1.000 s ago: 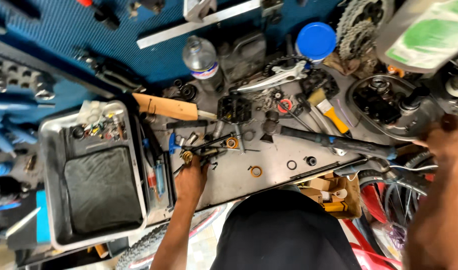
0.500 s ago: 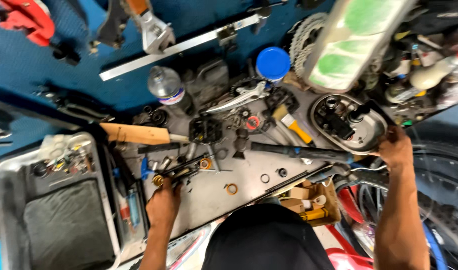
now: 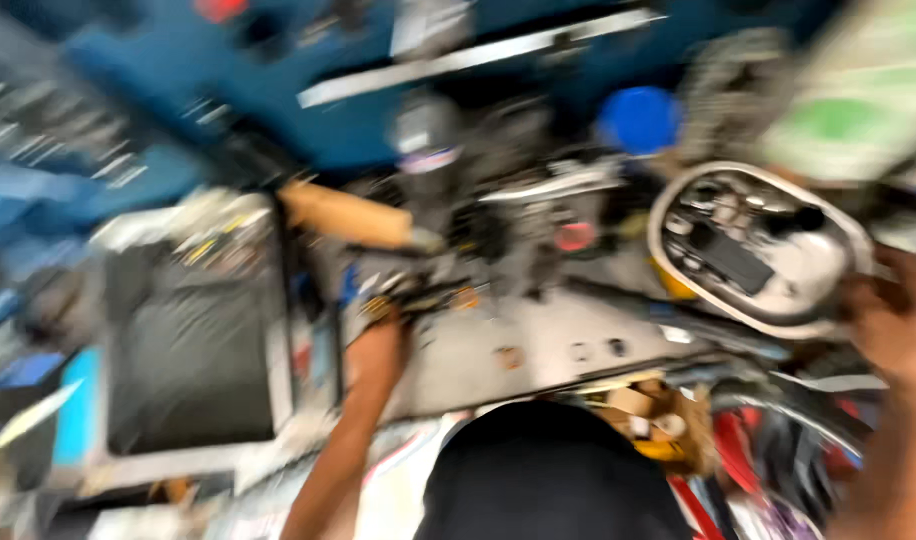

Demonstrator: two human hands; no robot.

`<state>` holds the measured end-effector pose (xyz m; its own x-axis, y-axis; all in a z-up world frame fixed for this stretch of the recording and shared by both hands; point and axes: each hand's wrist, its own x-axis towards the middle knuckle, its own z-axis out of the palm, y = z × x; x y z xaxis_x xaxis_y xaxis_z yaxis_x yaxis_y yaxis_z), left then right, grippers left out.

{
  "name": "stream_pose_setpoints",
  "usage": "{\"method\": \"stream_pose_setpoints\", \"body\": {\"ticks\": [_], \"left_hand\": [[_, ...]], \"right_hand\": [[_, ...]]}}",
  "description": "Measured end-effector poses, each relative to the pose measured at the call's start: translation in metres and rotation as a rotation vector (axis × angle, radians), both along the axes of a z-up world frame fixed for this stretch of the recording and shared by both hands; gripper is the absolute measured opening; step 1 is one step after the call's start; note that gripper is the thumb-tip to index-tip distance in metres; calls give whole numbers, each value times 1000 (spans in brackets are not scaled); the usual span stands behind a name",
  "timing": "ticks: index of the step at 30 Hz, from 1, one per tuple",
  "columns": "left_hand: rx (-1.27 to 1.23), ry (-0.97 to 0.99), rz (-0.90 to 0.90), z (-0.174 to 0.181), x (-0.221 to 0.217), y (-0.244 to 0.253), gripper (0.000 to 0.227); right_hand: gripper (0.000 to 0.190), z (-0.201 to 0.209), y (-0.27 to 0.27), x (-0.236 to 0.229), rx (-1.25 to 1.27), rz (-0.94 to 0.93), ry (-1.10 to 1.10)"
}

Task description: The person disassembles and services a bicycle component at a workbench, removing internal parts and cleaning them.

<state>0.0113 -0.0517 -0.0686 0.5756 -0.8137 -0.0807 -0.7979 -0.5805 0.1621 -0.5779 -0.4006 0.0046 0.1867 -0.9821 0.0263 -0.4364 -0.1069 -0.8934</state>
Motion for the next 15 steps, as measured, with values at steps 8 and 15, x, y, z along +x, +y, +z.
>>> {"method": "stream_pose_setpoints", "body": {"ticks": [8,15], "left_hand": [[-139,120,152,21,-6,3,41],[-499,393,225,63,-3,48,22]], "right_hand": [[49,-24,55,187,254,313,112],[47,-34,138,301,362,640,82]]}}
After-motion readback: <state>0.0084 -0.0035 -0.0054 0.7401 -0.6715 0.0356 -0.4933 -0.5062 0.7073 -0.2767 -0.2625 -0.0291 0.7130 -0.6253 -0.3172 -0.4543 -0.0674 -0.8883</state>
